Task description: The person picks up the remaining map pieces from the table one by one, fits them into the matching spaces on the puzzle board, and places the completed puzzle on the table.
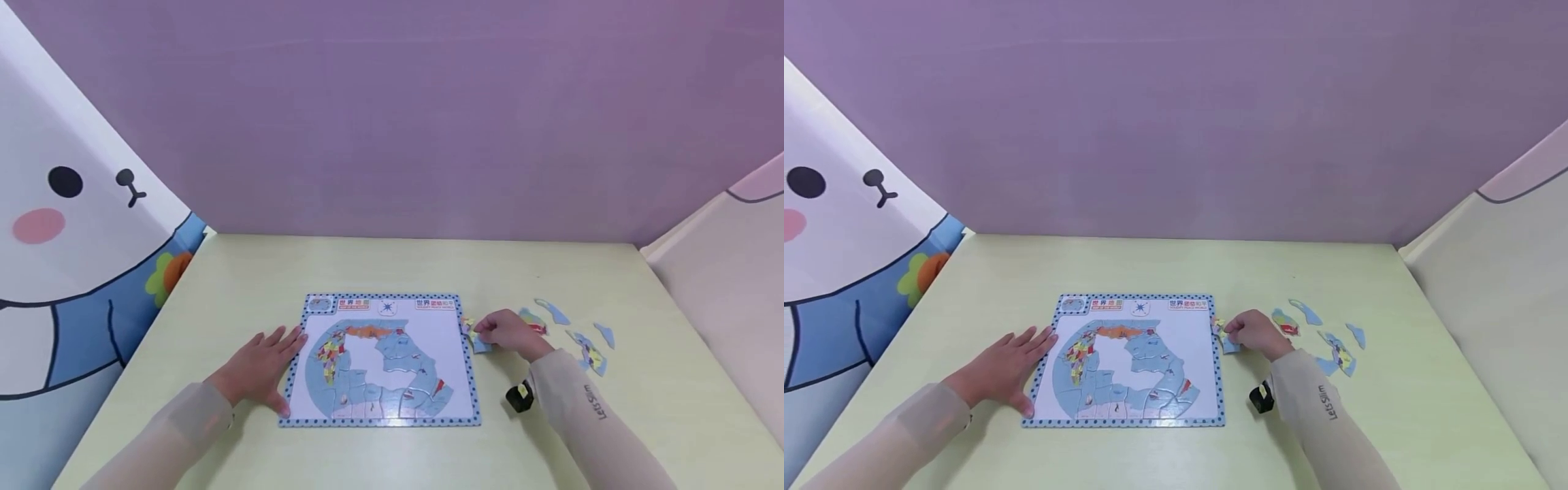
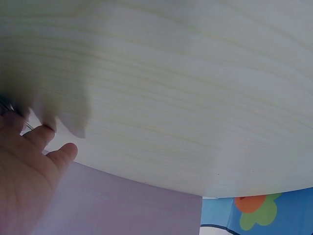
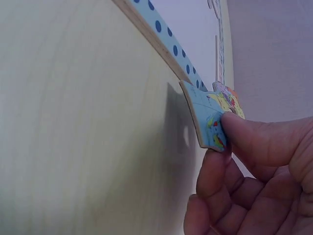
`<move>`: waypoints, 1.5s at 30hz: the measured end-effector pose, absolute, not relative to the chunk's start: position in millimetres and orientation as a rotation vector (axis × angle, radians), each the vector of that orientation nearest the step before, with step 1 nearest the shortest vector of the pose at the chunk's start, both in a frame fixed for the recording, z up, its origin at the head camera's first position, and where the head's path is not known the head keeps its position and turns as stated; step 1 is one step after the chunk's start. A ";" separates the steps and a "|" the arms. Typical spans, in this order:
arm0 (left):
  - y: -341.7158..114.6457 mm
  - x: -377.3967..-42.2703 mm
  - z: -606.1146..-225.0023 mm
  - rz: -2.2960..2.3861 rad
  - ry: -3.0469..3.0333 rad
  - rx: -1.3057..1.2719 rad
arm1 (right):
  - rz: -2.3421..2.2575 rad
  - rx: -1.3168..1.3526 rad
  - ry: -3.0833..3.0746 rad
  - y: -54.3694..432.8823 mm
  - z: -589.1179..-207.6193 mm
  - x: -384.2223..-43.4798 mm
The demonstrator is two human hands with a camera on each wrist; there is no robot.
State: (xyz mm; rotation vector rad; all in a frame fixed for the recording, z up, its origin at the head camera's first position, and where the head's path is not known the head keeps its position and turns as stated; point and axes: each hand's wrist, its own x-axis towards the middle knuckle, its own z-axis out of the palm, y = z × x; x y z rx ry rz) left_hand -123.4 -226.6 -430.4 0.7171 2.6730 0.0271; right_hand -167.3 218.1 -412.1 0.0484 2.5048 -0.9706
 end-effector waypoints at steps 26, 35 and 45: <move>-226.7 -122.0 -430.1 0.016 2.668 0.691 | -1.019 0.018 2.485 184.6 -416.4 -174.1; -226.8 -122.4 -429.9 0.028 2.669 0.692 | -0.979 -0.003 2.494 170.3 -416.1 -175.8; -223.9 -123.3 -428.1 0.020 2.670 0.688 | -0.955 -0.040 2.534 165.0 -416.5 -176.9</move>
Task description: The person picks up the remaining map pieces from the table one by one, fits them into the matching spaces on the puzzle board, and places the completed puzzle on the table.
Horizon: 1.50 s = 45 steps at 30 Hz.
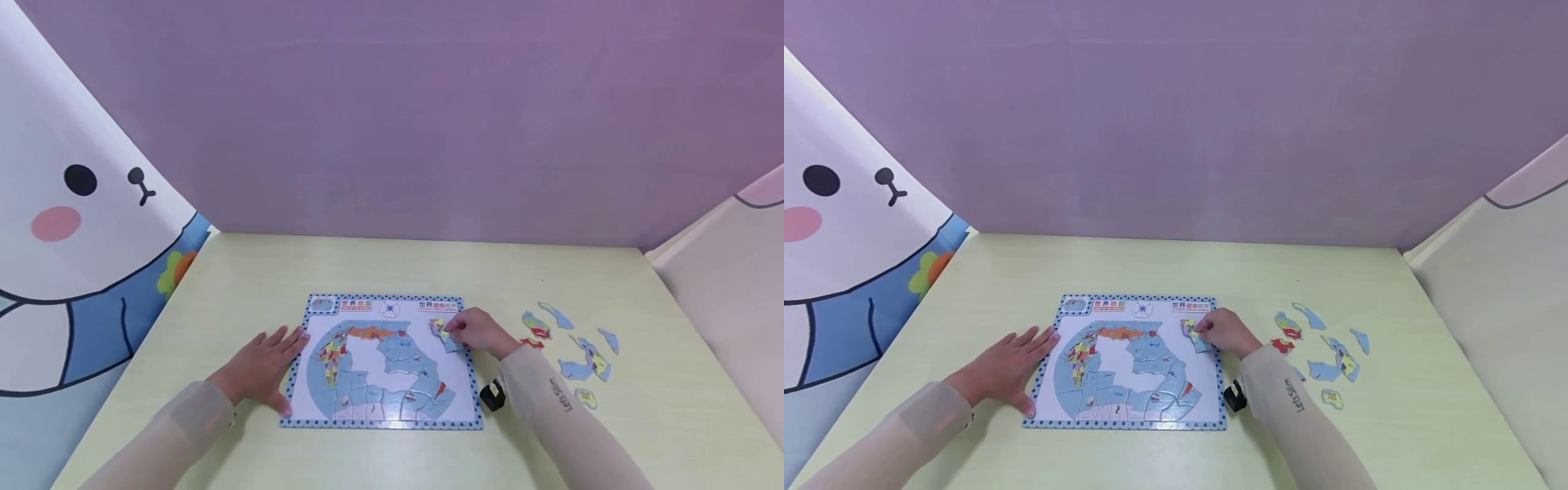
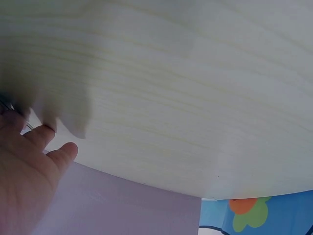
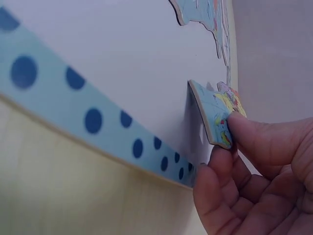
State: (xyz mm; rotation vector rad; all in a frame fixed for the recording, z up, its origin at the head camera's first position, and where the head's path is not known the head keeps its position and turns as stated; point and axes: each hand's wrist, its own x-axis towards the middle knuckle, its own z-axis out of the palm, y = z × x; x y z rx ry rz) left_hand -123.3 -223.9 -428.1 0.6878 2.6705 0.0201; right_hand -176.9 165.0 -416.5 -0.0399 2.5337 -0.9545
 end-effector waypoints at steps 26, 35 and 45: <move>-226.0 -124.6 -432.7 0.025 2.679 0.687 | -1.025 -0.110 2.506 139.3 -414.5 -172.3; -225.7 -123.8 -428.7 0.034 2.677 0.694 | -1.042 -0.124 2.491 132.3 -412.2 -172.3; -226.6 -125.3 -430.9 0.040 2.674 0.695 | -1.012 -0.135 2.492 125.7 -413.5 -173.8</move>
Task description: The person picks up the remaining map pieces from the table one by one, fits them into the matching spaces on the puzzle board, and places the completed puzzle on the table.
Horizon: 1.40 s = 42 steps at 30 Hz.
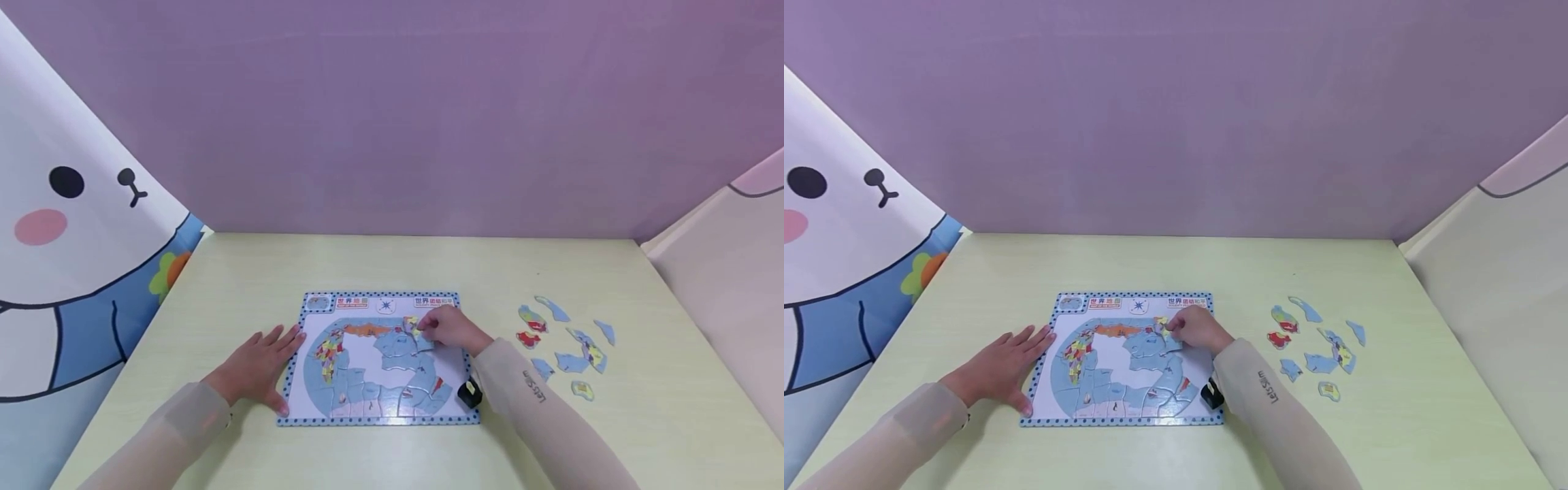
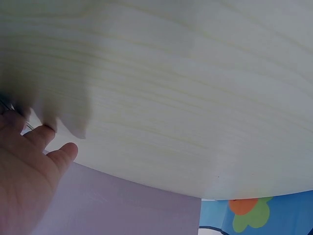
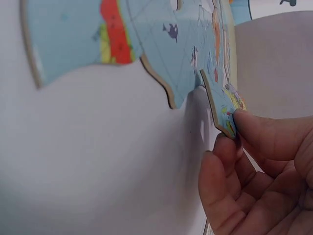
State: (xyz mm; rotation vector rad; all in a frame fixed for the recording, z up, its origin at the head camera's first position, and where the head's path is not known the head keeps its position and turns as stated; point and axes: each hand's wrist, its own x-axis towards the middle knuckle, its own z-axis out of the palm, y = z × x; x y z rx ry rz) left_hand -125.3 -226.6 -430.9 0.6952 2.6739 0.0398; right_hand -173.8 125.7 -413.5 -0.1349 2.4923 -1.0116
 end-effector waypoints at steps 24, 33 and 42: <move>-224.0 -129.5 -428.4 0.018 2.655 0.713 | -1.033 -0.196 2.425 101.8 -414.2 -175.9; -225.2 -129.9 -432.7 0.006 2.666 0.722 | -1.091 -0.190 2.405 92.0 -418.3 -173.9; -226.2 -126.9 -431.5 0.018 2.672 0.715 | -1.118 -0.186 2.361 81.9 -423.2 -172.2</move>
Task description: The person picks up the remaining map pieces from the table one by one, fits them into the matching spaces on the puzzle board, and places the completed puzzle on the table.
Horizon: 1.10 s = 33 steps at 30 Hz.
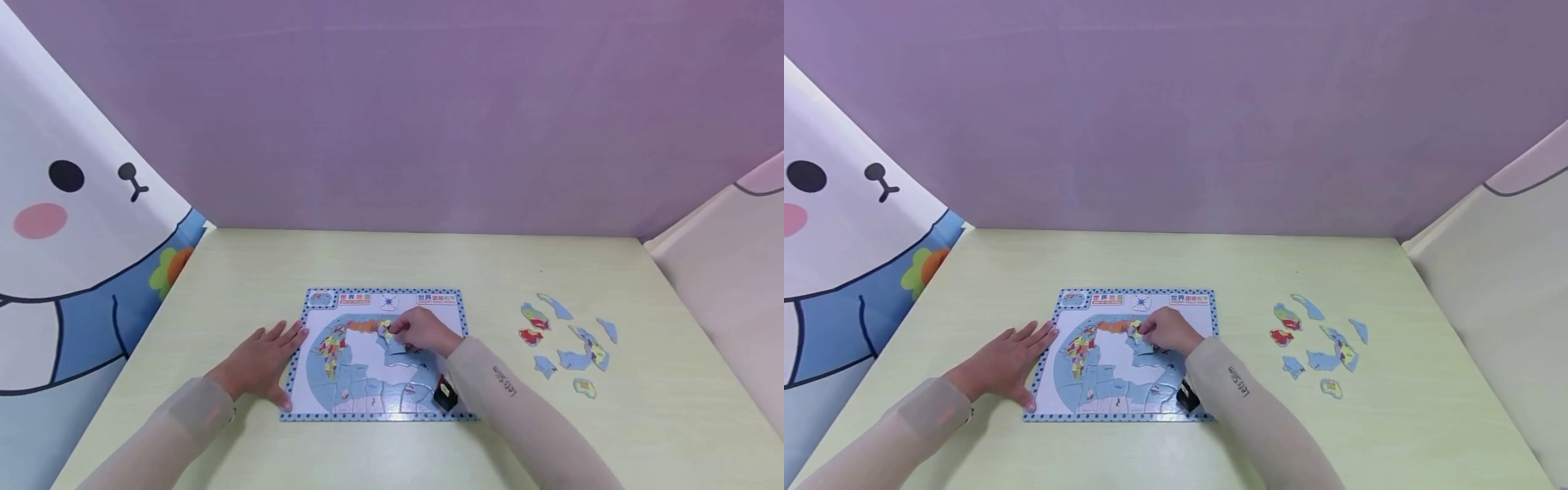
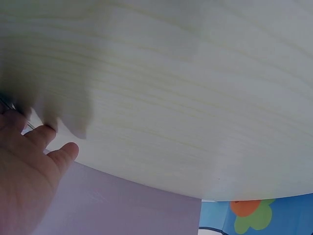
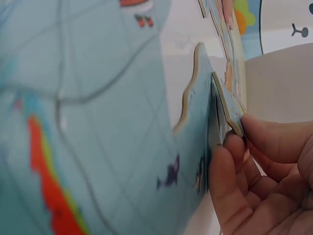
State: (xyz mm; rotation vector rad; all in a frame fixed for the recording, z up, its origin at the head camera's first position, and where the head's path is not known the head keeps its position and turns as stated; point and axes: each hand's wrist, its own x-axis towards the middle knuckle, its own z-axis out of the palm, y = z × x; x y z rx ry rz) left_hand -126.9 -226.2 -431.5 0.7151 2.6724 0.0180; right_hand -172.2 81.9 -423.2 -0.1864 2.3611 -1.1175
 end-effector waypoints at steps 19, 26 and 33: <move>-222.8 -125.0 -431.4 -0.011 2.676 0.677 | -1.111 -0.211 2.351 62.2 -420.7 -169.7; -223.0 -124.1 -432.4 -0.019 2.684 0.685 | -1.093 -0.230 2.338 54.4 -422.3 -169.1; -220.8 -124.0 -430.6 -0.023 2.668 0.646 | -1.092 -0.233 2.345 49.6 -421.6 -166.4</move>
